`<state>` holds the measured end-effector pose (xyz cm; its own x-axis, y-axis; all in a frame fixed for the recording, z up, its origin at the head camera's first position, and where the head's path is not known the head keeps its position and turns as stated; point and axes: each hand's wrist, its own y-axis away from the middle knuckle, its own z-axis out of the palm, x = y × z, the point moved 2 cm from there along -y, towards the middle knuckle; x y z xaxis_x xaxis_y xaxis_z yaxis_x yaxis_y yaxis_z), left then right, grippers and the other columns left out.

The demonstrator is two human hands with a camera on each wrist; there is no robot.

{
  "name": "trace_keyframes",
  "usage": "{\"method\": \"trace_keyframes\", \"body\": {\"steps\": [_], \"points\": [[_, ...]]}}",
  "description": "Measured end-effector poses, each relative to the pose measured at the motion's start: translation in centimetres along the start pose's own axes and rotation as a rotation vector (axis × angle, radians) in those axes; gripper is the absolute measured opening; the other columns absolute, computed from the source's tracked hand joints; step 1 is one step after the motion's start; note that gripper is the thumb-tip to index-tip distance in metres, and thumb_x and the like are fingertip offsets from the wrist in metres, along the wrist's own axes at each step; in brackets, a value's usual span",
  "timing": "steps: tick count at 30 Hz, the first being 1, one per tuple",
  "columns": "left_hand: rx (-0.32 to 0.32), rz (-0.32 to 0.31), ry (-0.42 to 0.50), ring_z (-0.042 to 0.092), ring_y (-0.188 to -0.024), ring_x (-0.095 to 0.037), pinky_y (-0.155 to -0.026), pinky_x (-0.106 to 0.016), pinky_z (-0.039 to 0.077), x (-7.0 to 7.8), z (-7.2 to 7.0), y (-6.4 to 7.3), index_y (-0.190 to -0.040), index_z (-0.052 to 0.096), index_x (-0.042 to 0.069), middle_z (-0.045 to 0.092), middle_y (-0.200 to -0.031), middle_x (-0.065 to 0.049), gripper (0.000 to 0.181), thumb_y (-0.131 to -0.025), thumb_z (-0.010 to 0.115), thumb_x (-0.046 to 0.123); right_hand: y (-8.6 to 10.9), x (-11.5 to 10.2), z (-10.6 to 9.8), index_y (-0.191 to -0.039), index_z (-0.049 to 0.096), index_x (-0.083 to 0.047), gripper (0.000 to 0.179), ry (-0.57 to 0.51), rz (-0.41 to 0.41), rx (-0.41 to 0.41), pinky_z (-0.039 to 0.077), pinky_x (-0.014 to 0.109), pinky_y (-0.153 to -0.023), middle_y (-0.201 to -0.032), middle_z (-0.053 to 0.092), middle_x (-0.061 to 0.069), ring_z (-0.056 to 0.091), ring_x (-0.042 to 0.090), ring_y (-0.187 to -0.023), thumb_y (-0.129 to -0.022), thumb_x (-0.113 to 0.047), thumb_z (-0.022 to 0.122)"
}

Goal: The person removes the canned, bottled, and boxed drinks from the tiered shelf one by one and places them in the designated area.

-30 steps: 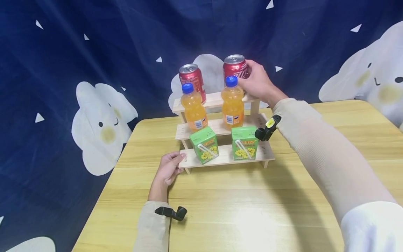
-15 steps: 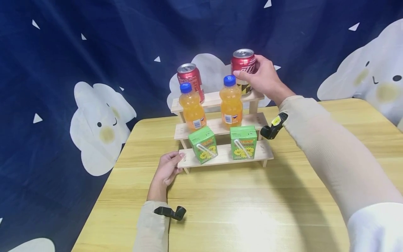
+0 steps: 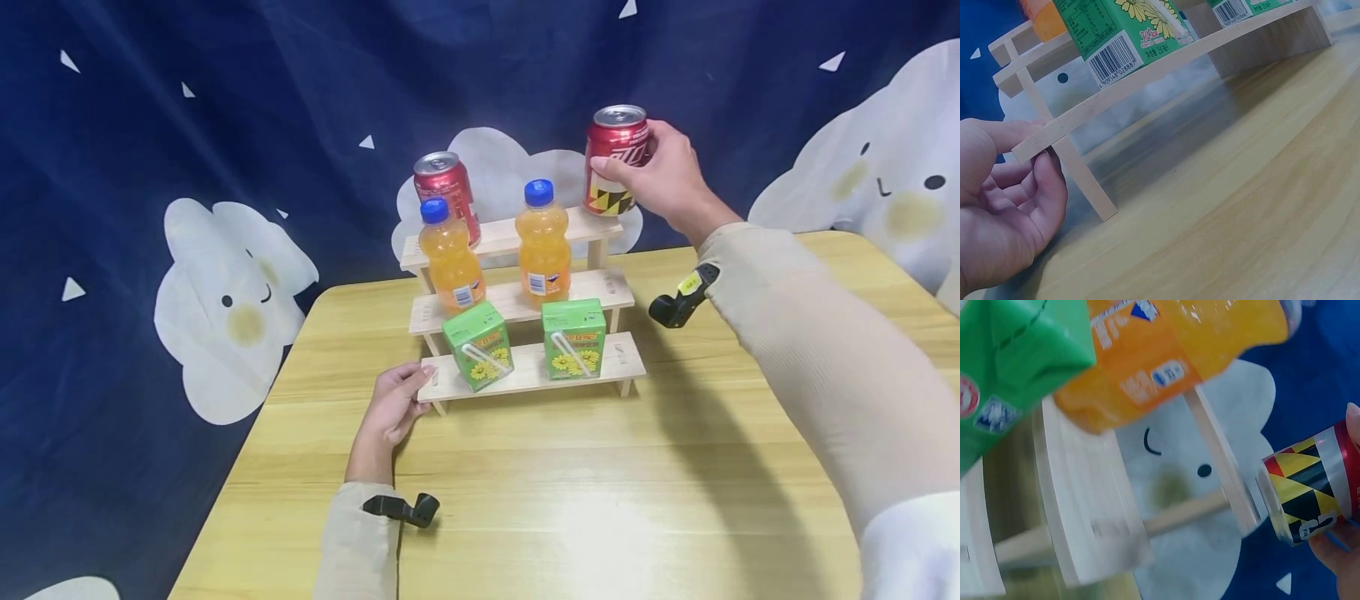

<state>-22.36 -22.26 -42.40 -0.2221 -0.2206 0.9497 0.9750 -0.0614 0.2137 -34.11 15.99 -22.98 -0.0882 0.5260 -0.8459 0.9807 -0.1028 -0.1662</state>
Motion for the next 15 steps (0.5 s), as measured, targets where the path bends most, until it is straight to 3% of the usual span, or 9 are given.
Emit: {"method": "trace_keyframes", "body": {"steps": [9,15], "points": [[0.012,-0.009,-0.004,0.060,-0.053,-0.009,-0.042,-0.014,0.047,-0.1,0.0,-0.1,-0.106,0.056,-0.004,0.067,-0.074,-0.005,0.018,-0.093,0.058,0.008,0.2,2.4,-2.7,-0.144,0.032,-0.017,0.081,0.039,0.022,0.060,0.041,0.039,-0.107,-0.142,0.045,0.010,0.046,0.022,-0.121,-0.081,-0.054,0.066],[0.012,-0.014,-0.005,0.061,-0.055,-0.009,-0.043,-0.014,0.047,-0.1,-0.1,-0.1,-0.110,0.055,-0.006,0.067,-0.076,-0.005,0.023,-0.093,0.057,0.008,0.7,4.5,-4.1,-0.146,0.028,-0.016,0.085,0.065,0.068,0.086,0.038,0.042,-0.109,-0.145,0.040,0.012,0.042,0.026,-0.125,-0.081,-0.055,0.065]]}}
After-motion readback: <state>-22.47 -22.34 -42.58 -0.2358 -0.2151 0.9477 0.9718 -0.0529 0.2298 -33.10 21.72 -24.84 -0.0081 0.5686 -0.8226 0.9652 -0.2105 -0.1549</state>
